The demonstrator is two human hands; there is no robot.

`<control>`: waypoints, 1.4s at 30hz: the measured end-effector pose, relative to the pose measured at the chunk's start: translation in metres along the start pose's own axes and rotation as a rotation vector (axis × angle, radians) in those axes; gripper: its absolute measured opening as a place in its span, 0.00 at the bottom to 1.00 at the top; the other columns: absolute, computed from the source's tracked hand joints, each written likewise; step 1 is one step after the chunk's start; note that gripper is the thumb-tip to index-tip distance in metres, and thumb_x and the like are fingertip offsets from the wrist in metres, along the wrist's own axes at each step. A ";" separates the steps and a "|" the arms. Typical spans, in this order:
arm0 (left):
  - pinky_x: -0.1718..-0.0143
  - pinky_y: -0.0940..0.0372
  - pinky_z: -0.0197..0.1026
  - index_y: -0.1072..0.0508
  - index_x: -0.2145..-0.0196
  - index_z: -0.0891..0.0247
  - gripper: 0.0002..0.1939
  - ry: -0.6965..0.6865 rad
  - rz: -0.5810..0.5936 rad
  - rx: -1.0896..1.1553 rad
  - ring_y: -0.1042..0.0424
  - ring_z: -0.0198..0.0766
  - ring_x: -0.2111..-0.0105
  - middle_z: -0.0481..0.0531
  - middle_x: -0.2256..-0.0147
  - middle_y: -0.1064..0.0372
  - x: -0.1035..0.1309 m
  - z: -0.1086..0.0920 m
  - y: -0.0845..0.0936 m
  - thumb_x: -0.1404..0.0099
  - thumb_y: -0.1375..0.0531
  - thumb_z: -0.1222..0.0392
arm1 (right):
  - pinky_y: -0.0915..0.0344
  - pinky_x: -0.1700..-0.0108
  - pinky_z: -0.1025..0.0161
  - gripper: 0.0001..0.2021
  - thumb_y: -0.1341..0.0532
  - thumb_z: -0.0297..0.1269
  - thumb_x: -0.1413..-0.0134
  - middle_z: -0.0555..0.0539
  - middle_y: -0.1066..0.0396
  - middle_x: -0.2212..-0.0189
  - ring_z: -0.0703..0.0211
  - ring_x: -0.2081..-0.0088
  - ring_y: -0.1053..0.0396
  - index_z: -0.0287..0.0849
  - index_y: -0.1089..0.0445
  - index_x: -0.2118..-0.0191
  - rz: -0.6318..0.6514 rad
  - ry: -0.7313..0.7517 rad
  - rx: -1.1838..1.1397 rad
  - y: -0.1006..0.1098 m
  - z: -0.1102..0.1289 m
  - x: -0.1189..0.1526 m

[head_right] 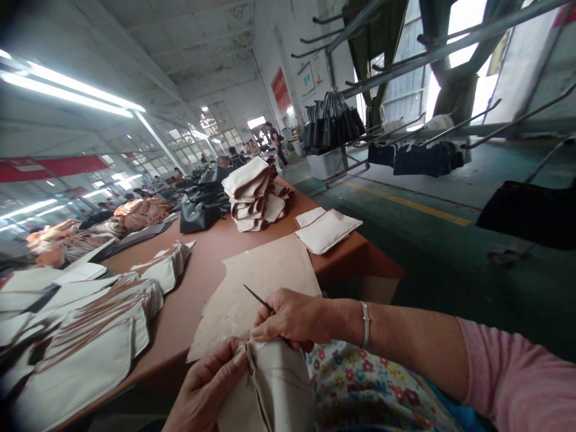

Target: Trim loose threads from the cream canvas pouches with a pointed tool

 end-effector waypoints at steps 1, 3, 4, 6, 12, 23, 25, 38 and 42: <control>0.77 0.46 0.31 0.28 0.71 0.64 0.15 -0.015 -0.010 -0.028 0.39 0.29 0.79 0.46 0.77 0.34 0.000 -0.001 0.000 0.45 0.31 0.51 | 0.49 0.88 0.74 0.11 0.39 0.42 0.44 0.59 0.42 0.84 0.73 0.88 0.47 0.38 0.31 0.64 -0.023 0.015 0.006 0.000 0.001 0.000; 0.76 0.44 0.32 0.27 0.70 0.64 0.15 -0.059 -0.028 -0.091 0.38 0.31 0.77 0.46 0.76 0.34 0.001 -0.004 -0.001 0.45 0.31 0.50 | 0.50 0.86 0.75 0.14 0.35 0.45 0.48 0.59 0.42 0.83 0.73 0.85 0.47 0.38 0.31 0.65 -0.089 0.077 0.027 0.001 0.004 -0.002; 0.75 0.43 0.32 0.27 0.70 0.64 0.15 -0.084 -0.039 -0.123 0.37 0.32 0.76 0.46 0.76 0.34 0.001 -0.006 -0.001 0.45 0.32 0.49 | 0.49 0.84 0.75 0.15 0.32 0.45 0.53 0.58 0.40 0.82 0.73 0.83 0.45 0.37 0.31 0.67 -0.121 0.109 0.040 0.001 0.005 -0.003; 0.75 0.42 0.33 0.27 0.70 0.64 0.16 -0.134 -0.070 -0.182 0.37 0.34 0.75 0.46 0.76 0.34 0.002 -0.011 -0.001 0.45 0.33 0.48 | 0.47 0.79 0.75 0.17 0.27 0.40 0.62 0.56 0.36 0.79 0.72 0.78 0.42 0.36 0.31 0.69 -0.166 0.140 0.064 0.000 0.007 -0.005; 0.79 0.46 0.32 0.29 0.74 0.63 0.15 -0.177 -0.158 -0.291 0.41 0.32 0.78 0.45 0.77 0.35 0.005 -0.015 0.003 0.43 0.35 0.48 | 0.44 0.76 0.73 0.08 0.33 0.28 0.63 0.54 0.32 0.78 0.70 0.76 0.39 0.35 0.29 0.71 -0.195 0.133 0.120 -0.003 0.011 -0.008; 0.82 0.54 0.30 0.32 0.77 0.64 0.23 -0.080 -0.075 -0.217 0.48 0.27 0.82 0.42 0.83 0.41 -0.010 0.000 0.005 0.51 0.31 0.42 | 0.47 0.78 0.73 0.08 0.38 0.25 0.64 0.54 0.32 0.81 0.70 0.79 0.41 0.34 0.24 0.72 -0.272 0.182 0.008 0.001 0.000 -0.007; 0.82 0.54 0.30 0.31 0.77 0.65 0.22 -0.060 -0.073 -0.231 0.46 0.27 0.83 0.43 0.83 0.39 -0.012 0.002 0.006 0.50 0.30 0.43 | 0.47 0.78 0.73 0.08 0.38 0.25 0.63 0.54 0.32 0.81 0.69 0.79 0.41 0.35 0.24 0.71 -0.283 0.183 0.023 0.000 -0.001 -0.006; 0.82 0.48 0.32 0.26 0.79 0.65 0.13 -0.019 -0.056 0.044 0.42 0.28 0.85 0.44 0.84 0.36 0.007 0.005 -0.005 0.53 0.28 0.54 | 0.38 0.69 0.70 0.08 0.45 0.28 0.42 0.47 0.30 0.70 0.65 0.70 0.33 0.39 0.30 0.69 -0.175 1.125 1.018 -0.030 0.042 0.054; 0.75 0.38 0.36 0.22 0.75 0.66 0.13 -0.060 -0.106 0.122 0.32 0.36 0.79 0.51 0.77 0.27 0.013 -0.006 -0.008 0.49 0.31 0.52 | 0.41 0.71 0.66 0.07 0.43 0.29 0.41 0.49 0.32 0.71 0.65 0.71 0.35 0.41 0.30 0.69 -0.311 1.276 1.310 -0.040 0.047 0.068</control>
Point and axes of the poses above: each hand's wrist, its own x-axis away from the middle knuckle, its own y-axis out of the back of the hand, z = x × y, the point moved 8 cm from there along -x, towards the middle knuckle
